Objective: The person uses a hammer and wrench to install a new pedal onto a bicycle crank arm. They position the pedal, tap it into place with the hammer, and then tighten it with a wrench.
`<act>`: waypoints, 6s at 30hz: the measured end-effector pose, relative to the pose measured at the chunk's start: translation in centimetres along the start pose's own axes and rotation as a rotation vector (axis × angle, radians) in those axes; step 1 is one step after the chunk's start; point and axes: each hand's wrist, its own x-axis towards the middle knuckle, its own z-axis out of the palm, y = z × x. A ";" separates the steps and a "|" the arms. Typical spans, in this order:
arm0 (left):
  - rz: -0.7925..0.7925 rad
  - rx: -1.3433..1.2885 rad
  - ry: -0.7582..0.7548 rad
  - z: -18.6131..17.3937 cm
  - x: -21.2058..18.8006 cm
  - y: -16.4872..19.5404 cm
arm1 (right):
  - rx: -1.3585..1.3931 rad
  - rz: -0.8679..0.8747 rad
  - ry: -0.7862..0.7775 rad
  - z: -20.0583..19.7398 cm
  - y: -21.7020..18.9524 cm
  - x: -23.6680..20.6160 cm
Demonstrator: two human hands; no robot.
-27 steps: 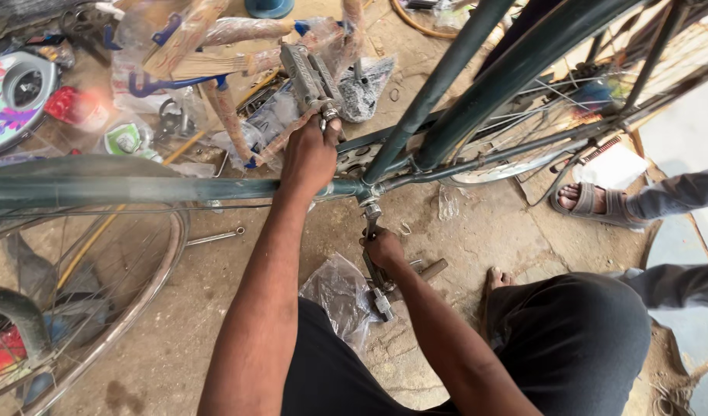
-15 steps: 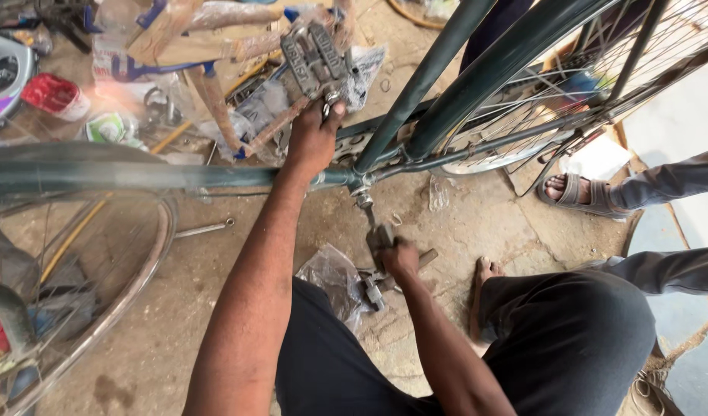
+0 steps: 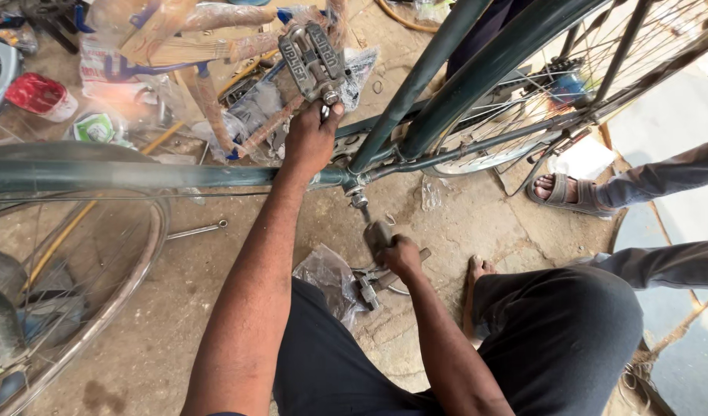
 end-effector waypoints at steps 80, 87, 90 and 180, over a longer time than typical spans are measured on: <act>-0.141 0.059 -0.046 0.4 0.5 -1.6 | -0.185 -0.634 0.305 5.9 -7.9 -4.0; -0.083 0.030 -0.026 1.9 0.2 -1.5 | -0.057 -0.695 0.371 5.1 -5.5 -3.4; -0.051 0.031 -0.033 2.6 -0.1 -2.0 | 0.006 -0.800 0.412 5.4 -3.3 -2.5; -0.141 0.069 -0.076 4.2 1.3 -1.7 | 0.379 -0.261 -0.228 0.2 -2.7 5.7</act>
